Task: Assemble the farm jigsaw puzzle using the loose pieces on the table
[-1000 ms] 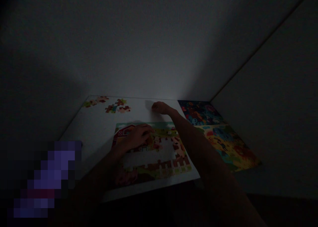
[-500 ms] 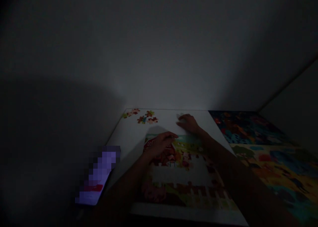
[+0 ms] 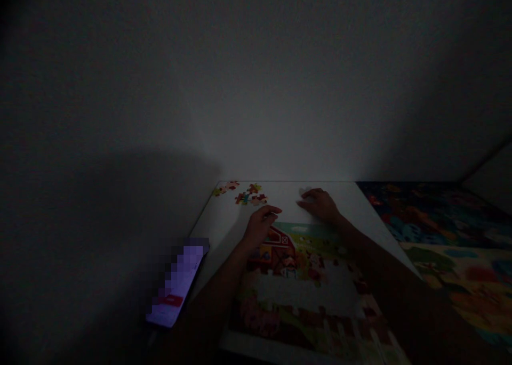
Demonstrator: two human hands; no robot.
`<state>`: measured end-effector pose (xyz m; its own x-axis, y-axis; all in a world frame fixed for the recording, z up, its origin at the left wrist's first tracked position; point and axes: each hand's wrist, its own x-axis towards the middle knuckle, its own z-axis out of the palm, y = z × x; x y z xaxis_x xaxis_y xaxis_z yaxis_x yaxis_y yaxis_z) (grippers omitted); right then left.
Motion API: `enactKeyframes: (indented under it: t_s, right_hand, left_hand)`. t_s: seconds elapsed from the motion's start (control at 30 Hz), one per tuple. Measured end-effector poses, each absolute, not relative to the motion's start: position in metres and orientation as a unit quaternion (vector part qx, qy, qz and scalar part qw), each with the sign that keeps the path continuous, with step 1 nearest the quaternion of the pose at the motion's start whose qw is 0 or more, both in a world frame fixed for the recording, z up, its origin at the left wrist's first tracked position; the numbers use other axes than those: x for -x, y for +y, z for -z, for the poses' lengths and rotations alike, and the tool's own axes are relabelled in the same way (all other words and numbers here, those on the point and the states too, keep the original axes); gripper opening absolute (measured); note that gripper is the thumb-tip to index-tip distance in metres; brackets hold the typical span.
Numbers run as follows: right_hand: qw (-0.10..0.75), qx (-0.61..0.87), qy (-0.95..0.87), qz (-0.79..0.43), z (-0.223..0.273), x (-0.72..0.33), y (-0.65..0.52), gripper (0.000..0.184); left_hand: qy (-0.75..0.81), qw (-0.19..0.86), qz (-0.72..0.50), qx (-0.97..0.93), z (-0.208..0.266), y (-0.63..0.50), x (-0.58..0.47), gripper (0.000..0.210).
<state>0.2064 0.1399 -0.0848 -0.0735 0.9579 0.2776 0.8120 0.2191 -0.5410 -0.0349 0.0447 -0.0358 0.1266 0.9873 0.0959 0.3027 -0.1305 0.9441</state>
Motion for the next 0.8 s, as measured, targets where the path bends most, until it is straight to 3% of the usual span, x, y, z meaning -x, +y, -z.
enactKeyframes:
  t_s: [0.53,0.8]
  right_hand:
    - [0.303,0.607,-0.721,-0.137,0.085,-0.206,0.14,0.033]
    - [0.296,0.607,-0.725,-0.135,0.079,-0.203,0.137,0.028]
  left_hand:
    - [0.716,0.09,-0.269,-0.638,0.03,0.131,0.1,0.032]
    - [0.754,0.018,-0.173,-0.634,0.038,0.158,0.118,0.035]
